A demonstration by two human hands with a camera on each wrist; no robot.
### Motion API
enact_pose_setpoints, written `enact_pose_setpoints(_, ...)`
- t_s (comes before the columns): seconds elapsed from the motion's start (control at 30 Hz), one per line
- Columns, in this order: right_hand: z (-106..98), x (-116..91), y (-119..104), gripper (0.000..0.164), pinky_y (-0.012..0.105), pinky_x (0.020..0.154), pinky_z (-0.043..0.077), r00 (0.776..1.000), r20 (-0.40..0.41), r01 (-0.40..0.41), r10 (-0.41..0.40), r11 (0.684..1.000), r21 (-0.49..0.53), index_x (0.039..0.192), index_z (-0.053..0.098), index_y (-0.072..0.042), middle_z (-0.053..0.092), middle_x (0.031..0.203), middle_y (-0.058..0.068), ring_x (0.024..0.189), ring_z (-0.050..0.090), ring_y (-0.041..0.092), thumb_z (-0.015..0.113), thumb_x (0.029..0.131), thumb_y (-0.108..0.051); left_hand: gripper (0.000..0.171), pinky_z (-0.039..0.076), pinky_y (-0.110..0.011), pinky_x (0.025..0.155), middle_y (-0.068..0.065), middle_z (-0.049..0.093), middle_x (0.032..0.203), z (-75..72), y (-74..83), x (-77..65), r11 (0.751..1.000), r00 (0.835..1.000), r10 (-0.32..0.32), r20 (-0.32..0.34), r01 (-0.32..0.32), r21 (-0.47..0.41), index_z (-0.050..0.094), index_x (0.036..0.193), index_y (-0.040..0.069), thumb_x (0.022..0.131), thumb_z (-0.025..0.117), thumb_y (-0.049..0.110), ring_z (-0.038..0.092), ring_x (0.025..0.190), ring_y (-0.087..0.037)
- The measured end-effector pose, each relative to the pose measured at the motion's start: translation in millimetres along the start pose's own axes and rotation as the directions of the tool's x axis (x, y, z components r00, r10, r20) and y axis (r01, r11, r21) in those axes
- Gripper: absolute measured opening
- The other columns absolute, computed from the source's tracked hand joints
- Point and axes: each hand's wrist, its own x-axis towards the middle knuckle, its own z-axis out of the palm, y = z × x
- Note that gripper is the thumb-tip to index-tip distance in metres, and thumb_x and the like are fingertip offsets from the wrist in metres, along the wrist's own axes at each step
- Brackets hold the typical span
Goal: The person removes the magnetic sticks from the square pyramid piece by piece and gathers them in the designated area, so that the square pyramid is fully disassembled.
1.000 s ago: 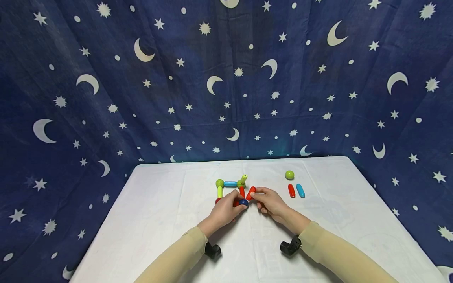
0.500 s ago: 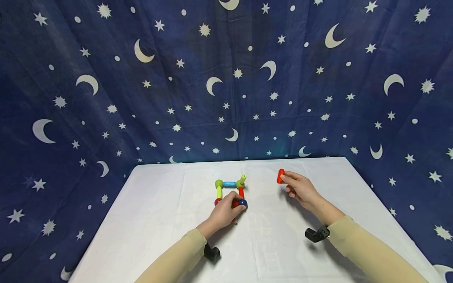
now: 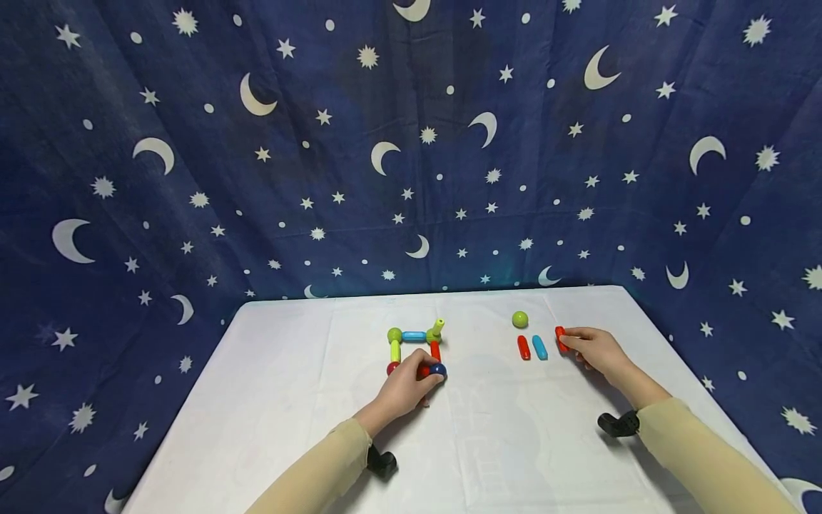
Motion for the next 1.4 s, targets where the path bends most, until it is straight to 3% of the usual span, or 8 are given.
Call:
enact_pose_setpoints(0.3, 7.0, 7.3, 7.6, 0.053, 0.031, 0.062, 0.048, 1.000, -0.012, -0.011, 0.010, 0.998, -0.068, 0.135, 0.056, 0.009, 0.060, 0.095, 0.012, 0.080, 0.053, 0.023, 0.066, 0.100, -0.030, 0.028, 0.054, -0.029, 0.058, -0.006, 0.062, 0.119, -0.1, -0.6, -0.3, 0.998, 1.000, -0.012, 0.018, 0.013, -0.060, 0.057, 0.116, 0.018, 0.097, 0.074, 0.028, 0.063, 0.057, -0.013)
enact_pose_setpoints(0.67, 12.0, 5.5, 4.2, 0.053, 0.031, 0.064, 0.046, 0.999, -0.034, 0.003, -0.008, 0.989, -0.149, 0.131, 0.057, 0.010, 0.061, 0.112, 0.022, 0.087, 0.054, 0.028, 0.064, 0.100, -0.032, 0.028, 0.053, -0.028, 0.062, -0.006, 0.063, 0.121, -1.1, -0.7, -0.6, 0.999, 1.000, -0.006, 0.012, 0.007, -0.041, 0.057, 0.116, 0.018, 0.097, 0.074, 0.029, 0.062, 0.059, -0.012)
enact_pose_setpoints(0.87, 13.2, 3.8, 3.7, 0.052, 0.031, 0.066, 0.047, 0.999, -0.047, 0.009, -0.017, 0.983, -0.181, 0.130, 0.057, 0.009, 0.060, 0.114, 0.024, 0.090, 0.054, 0.030, 0.063, 0.101, -0.034, 0.027, 0.052, -0.028, 0.066, -0.005, 0.063, 0.122, -1.6, -0.5, -0.8, 1.000, 1.000, -0.001, 0.004, 0.001, -0.024, 0.058, 0.116, 0.019, 0.097, 0.074, 0.030, 0.062, 0.068, -0.009)
enact_pose_setpoints(1.07, 14.5, 1.5, 0.3, 0.052, 0.032, 0.064, 0.047, 0.990, -0.126, 0.034, -0.056, 0.985, -0.169, 0.131, 0.058, 0.008, 0.060, 0.110, 0.022, 0.089, 0.055, 0.029, 0.058, 0.103, -0.035, 0.027, 0.053, -0.028, 0.062, -0.006, 0.063, 0.121, -1.8, 0.1, -0.9, 0.999, 1.000, -0.008, 0.015, 0.008, -0.038, 0.058, 0.116, 0.019, 0.097, 0.073, 0.030, 0.062, 0.062, -0.011)
enact_pose_setpoints(1.13, 17.1, 0.5, -6.1, 0.049, 0.031, 0.061, 0.048, 0.984, -0.163, 0.053, -0.076, 0.989, -0.141, 0.132, 0.058, 0.007, 0.058, 0.108, 0.020, 0.083, 0.055, 0.028, 0.057, 0.104, -0.033, 0.027, 0.053, -0.029, 0.064, -0.006, 0.063, 0.121, -2.5, 0.2, -0.8, 0.999, 1.000, -0.010, 0.022, 0.011, -0.042, 0.058, 0.116, 0.018, 0.097, 0.073, 0.030, 0.063, 0.060, -0.013)
enact_pose_setpoints(1.23, 24.8, -0.5, -20.1, 0.045, 0.032, 0.058, 0.050, 0.974, -0.177, 0.122, -0.141, 0.986, -0.111, 0.134, 0.059, 0.003, 0.058, 0.109, 0.018, 0.080, 0.055, 0.026, 0.058, 0.104, -0.031, 0.027, 0.053, -0.029, 0.071, -0.002, 0.063, 0.120, -4.4, 0.2, -0.9, 1.000, 1.000, -0.012, 0.028, 0.013, -0.017, 0.058, 0.116, 0.021, 0.097, 0.074, 0.031, 0.063, 0.072, -0.011)
enact_pose_setpoints(1.4, 51.8, -4.8, -43.3, 0.040, 0.031, 0.063, 0.049, 0.941, -0.085, 0.319, -0.327, 0.943, -0.091, 0.133, 0.062, -0.001, 0.062, 0.111, 0.016, 0.084, 0.056, 0.023, 0.064, 0.102, -0.024, 0.025, 0.050, -0.029, 0.072, 0.006, 0.064, 0.108, -8.3, -0.9, -2.1, 1.000, 0.996, -0.002, 0.087, 0.001, 0.010, 0.060, 0.117, 0.025, 0.097, 0.073, 0.033, 0.059, 0.080, -0.011)
